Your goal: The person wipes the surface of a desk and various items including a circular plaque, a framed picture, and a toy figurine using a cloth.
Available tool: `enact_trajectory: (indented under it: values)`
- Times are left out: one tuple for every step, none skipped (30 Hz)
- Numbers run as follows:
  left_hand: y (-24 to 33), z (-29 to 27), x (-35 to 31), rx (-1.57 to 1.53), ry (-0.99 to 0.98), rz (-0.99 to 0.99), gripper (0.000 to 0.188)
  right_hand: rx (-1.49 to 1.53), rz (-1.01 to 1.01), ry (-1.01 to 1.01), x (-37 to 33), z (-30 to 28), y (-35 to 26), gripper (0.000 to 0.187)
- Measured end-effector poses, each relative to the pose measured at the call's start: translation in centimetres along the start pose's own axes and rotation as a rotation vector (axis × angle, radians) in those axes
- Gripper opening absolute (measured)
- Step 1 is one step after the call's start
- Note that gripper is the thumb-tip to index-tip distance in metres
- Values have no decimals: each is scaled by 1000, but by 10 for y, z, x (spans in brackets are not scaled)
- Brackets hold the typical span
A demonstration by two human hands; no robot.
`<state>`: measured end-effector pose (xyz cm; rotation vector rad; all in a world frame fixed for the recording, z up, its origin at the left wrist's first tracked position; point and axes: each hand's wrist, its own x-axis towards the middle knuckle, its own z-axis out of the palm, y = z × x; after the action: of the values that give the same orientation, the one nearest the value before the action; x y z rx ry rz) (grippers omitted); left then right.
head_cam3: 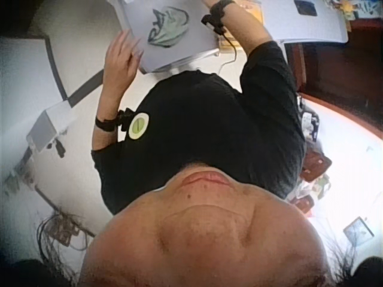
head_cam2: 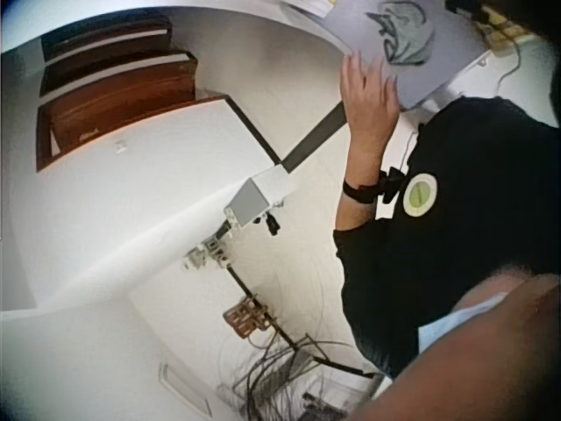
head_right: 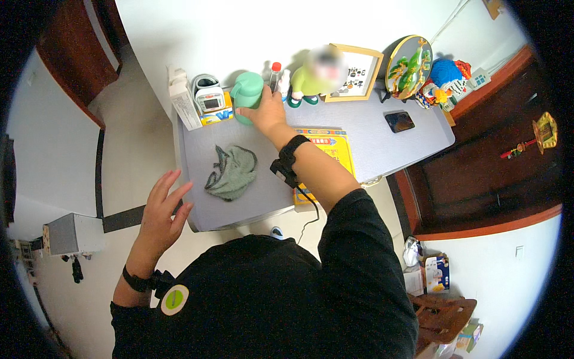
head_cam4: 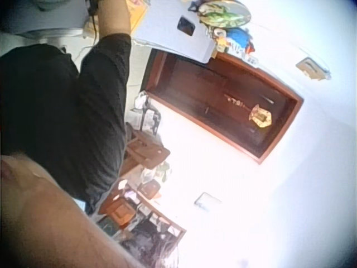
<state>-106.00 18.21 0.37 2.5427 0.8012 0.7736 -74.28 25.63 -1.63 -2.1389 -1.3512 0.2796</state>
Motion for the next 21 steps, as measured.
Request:
enact_trajectory:
  values:
    - [-2,3,0,-10,5,6,33,-2,17,13,1,0,0,95]
    - [-4,6,1,-21,8,13,33,-5,36,27,3,-1,1,95]
    - [-6,6,1,-28,1,17,33,-4,11,77,6,5,5,94]
    - [-8,7,2,-39,-9,29,33,-6,-7,134,9,11,12,93]
    - [-10,7,3,-51,-21,43,33,-9,-22,192,10,15,20,93]
    - [-14,4,3,-57,-39,41,33,5,-41,184,10,19,17,90]
    - [-17,3,5,-69,-62,48,33,14,-52,183,7,19,19,87]
    - [-20,1,6,-81,-85,55,33,23,-62,182,3,18,21,84]
    - [-23,0,8,-94,-89,52,32,101,-54,104,-6,13,19,79]
    - [-26,-1,10,-109,-91,51,32,177,-47,29,-21,2,13,74]
    - [-29,-2,12,-124,-92,49,31,254,-41,-45,-38,-6,9,69]
    - [-31,-4,16,-133,-96,60,31,251,-78,-41,-58,-15,13,54]
    - [-33,-4,21,-142,-105,74,30,132,-124,39,-79,-25,22,52]
    - [-34,-4,26,-152,-108,84,30,6,-174,114,-98,-37,31,50]
    - [-36,-4,31,-168,-103,105,29,-121,-222,185,-114,-49,42,48]
    - [-38,-4,36,-185,-100,127,28,-128,-180,254,-127,-60,55,47]
    - [-38,-1,40,-208,-95,146,28,-141,-138,320,-140,-71,72,46]
    - [-39,-2,46,-217,-101,167,27,-213,-28,395,-151,-80,92,46]
    - [-39,-1,50,-235,-114,175,27,-288,81,465,-161,-86,109,46]
    - [-38,1,53,-252,-126,181,27,-273,232,476,-170,-90,122,46]
    - [-37,1,57,-269,-138,188,27,-256,383,486,-178,-94,131,46]
